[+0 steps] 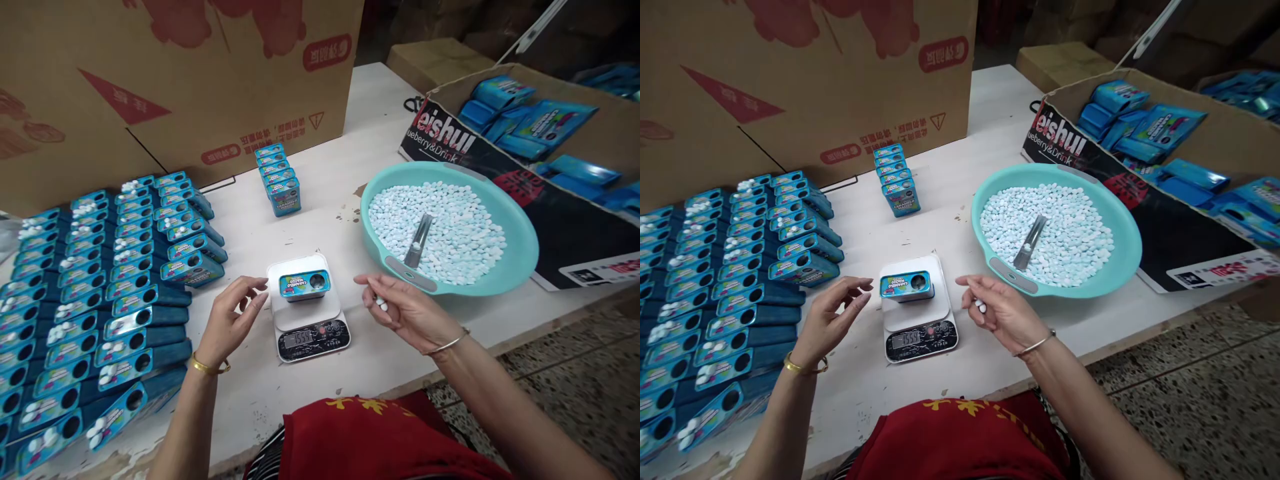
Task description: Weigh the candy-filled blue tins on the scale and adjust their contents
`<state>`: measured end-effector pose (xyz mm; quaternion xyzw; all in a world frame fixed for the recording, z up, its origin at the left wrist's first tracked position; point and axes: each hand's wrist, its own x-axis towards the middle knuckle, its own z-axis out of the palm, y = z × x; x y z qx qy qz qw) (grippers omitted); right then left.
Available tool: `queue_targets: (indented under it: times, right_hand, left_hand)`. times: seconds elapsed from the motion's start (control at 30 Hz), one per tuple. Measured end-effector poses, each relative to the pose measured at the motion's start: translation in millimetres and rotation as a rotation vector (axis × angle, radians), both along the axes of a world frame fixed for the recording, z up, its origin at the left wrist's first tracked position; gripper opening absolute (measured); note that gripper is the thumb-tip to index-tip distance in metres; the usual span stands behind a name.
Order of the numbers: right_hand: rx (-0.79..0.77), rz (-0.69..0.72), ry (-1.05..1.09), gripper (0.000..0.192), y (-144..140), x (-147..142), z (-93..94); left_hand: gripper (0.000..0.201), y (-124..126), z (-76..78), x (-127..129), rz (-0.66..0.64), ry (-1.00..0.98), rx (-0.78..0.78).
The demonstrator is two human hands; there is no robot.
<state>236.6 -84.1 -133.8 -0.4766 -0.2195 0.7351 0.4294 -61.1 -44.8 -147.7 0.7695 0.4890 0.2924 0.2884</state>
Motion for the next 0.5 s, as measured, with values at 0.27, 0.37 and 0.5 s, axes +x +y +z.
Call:
queue_targets:
  times: [0.27,0.37,0.5]
  right_hand:
    - [-0.212,-0.166,0.040,0.035,-35,5,-37.3]
    - [-0.228,-0.175,0.067,0.034,-37,3,-39.9]
    - [-0.205,-0.171,0.066,0.032,-36,-2,-40.7]
  left_hand:
    - [0.048,2,12.0,13,-0.103,-0.018,0.012]
    - [0.068,3,15.0,21,-0.164,0.002,0.011]
    - [0.059,10,15.3,33,-0.226,0.085,0.054]
